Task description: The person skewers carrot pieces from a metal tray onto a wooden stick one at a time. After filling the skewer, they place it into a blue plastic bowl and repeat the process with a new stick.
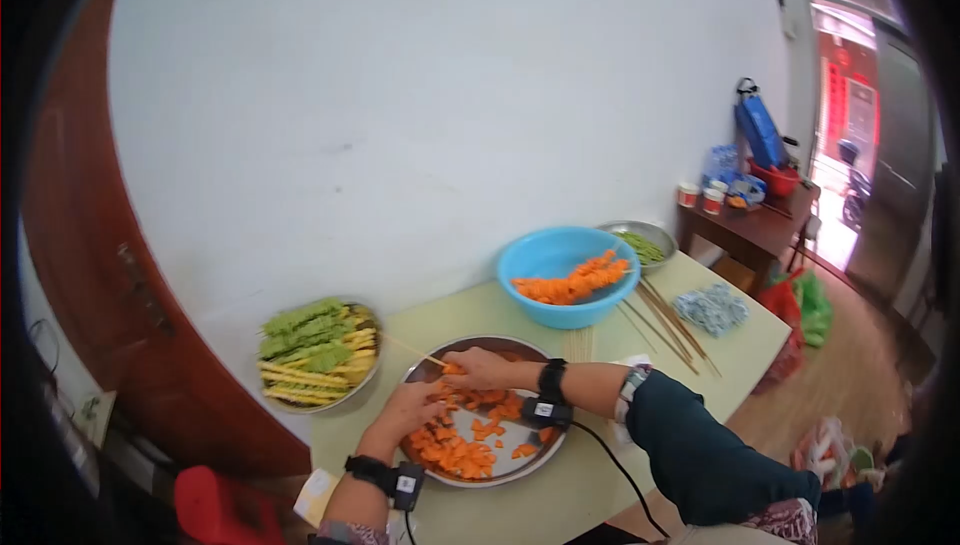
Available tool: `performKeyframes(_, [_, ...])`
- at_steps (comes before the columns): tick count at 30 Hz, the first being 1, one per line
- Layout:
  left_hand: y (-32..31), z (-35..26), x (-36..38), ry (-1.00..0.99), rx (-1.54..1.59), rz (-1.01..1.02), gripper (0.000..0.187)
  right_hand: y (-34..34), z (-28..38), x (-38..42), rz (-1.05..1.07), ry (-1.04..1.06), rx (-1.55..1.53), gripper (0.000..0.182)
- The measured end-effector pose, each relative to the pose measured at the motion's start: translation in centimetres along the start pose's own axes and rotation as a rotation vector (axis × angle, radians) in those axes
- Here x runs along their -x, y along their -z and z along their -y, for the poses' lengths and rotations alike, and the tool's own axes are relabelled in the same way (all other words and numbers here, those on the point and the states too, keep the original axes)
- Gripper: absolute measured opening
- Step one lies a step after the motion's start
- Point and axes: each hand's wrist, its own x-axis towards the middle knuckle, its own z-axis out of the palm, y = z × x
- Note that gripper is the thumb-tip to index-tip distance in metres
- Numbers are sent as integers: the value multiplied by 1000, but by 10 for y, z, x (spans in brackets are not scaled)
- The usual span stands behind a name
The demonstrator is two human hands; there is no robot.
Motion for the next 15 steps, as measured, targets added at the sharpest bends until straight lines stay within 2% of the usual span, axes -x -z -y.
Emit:
performKeyframes(2, [-2, 9, -2, -118, -98, -14, 27, -8, -11, -3, -35, 37, 50, 37])
performKeyframes(3, [1, -1, 2, -91, -116, -28, 27, -7, -8, -2, -27, 67, 33, 37])
performKeyframes(5, [10, -22, 2, 126, 96, 102, 26, -2, -3, -1, 2, -3, 59, 35])
performKeyframes(6, [10, -18, 2, 143, 85, 93, 26, -1, -2, -2, 4, 16, 46, 35])
performKeyframes(8, [6, -4, -3, -81, -204, 17, 26, -1, -2, 0, -24, 18, 17, 33])
performKeyframes(11, [2, -7, -4, -14, -87, -42, 25, -2, -7, -5, 41, -21, -23, 31])
performKeyframes(12, [-2, -3, -5, -67, -85, -106, 24, -4, -8, -8, 61, 9, -27, 31])
performKeyframes(15, [4, 3, -1, -92, -155, -145, 22, -11, -7, -16, -19, 84, -1, 32])
